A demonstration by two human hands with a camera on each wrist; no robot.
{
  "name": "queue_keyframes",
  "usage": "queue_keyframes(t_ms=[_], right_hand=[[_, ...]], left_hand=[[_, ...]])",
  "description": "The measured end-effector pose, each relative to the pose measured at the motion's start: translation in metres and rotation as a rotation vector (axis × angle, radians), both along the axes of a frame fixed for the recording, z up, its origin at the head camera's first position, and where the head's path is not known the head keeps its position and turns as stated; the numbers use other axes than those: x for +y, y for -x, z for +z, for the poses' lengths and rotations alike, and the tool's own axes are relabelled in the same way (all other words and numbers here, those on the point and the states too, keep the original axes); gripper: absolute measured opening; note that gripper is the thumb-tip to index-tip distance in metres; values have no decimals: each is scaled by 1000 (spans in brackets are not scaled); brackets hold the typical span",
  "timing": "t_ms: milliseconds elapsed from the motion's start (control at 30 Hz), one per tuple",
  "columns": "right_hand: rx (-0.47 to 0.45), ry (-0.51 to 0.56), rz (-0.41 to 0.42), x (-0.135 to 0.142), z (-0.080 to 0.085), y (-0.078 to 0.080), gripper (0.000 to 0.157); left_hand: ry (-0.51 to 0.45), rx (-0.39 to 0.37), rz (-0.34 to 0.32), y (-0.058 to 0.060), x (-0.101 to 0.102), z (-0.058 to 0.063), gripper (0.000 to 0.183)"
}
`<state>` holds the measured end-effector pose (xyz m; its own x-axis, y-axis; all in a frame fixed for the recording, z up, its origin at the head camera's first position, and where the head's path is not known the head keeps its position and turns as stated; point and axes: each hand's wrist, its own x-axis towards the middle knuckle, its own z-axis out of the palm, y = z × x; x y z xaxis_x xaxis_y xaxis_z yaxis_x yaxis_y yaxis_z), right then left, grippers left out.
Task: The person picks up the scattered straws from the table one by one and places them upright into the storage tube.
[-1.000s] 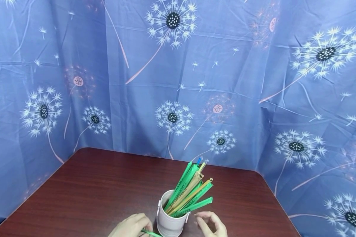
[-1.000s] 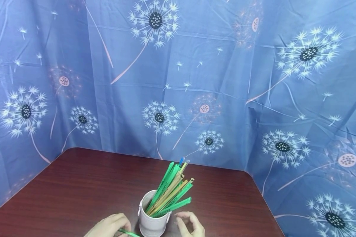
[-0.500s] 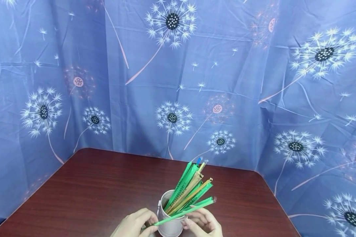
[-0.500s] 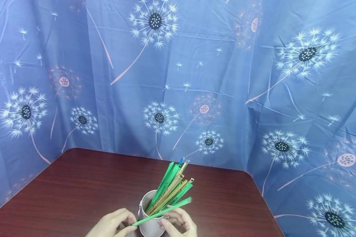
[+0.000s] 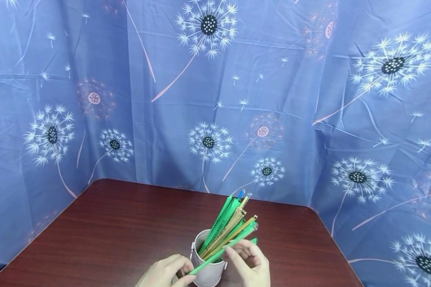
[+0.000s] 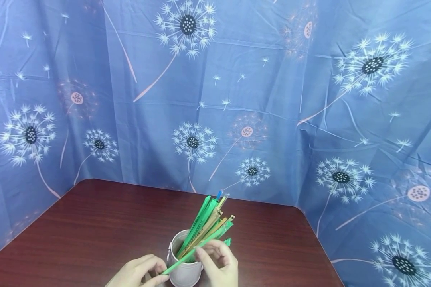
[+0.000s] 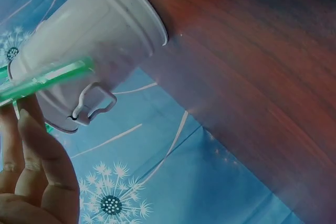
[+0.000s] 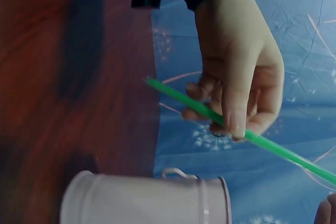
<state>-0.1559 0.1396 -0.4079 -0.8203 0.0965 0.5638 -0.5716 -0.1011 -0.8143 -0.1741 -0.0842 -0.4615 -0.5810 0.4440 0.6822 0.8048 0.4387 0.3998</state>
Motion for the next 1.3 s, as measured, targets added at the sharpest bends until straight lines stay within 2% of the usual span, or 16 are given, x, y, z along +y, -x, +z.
queue_keyframes(t_ms=[100,167,433,567,700,833,1033,1133,1300], right_hand=[[-64,29,-105,1,11,1,20],[-83,63,-145,3,17,3,18],[-5,182,-173,18,32,14,18],[-5,229,-231,26,37,17,14],[-17,252,-289,32,39,19,10],[-20,280,-334,36,37,20,10],[25,345,-312,42,33,21,13],[42,374,-308,45,31,22,14],[63,365,-322,48,27,24,14]], left_hand=[[26,-43,24,0,-1,1,13],[46,-92,41,0,-3,1,13],[75,-165,91,1,-10,-2,17],[96,-249,105,0,-13,-4,21],[136,-334,127,-1,-16,-6,22],[149,-357,132,-1,-17,-8,24],[191,-439,204,1,-15,-13,33],[243,-410,257,1,-14,-16,37],[286,-230,365,0,-14,-14,38]])
